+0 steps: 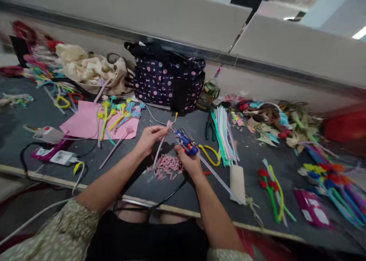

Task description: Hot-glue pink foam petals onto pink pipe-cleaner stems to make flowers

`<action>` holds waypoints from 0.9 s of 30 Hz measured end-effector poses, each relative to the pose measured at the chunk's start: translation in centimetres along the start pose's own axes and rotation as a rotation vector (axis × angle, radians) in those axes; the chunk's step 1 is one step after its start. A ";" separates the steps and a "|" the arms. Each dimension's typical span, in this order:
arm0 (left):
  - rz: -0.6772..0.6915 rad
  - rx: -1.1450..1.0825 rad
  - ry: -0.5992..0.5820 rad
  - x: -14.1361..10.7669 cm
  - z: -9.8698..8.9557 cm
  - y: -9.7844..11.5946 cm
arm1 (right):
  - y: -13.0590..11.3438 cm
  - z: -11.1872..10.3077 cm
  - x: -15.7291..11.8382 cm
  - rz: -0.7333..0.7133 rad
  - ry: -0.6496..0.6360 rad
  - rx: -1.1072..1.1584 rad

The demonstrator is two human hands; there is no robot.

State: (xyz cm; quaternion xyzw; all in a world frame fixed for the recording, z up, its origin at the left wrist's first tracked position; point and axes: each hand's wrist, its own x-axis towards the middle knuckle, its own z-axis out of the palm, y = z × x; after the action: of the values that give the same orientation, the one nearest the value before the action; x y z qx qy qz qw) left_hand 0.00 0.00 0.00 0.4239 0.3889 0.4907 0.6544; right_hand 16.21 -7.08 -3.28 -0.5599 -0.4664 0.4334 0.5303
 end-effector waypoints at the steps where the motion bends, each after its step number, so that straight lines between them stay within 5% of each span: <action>1: 0.000 0.000 0.001 0.0 0.0 0.0 | 0.0 0.0 0.0 0.006 0.002 0.004; 27: 0.067 0.024 -0.002 0.4 -0.4 0.0 | 0.8 -0.7 0.1 -0.058 -0.033 -0.190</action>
State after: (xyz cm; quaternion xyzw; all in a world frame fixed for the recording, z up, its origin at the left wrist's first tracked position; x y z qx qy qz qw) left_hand -0.24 0.44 -0.18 0.4450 0.3796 0.5075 0.6328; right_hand 17.00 -7.07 -4.02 -0.5866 -0.5300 0.3812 0.4793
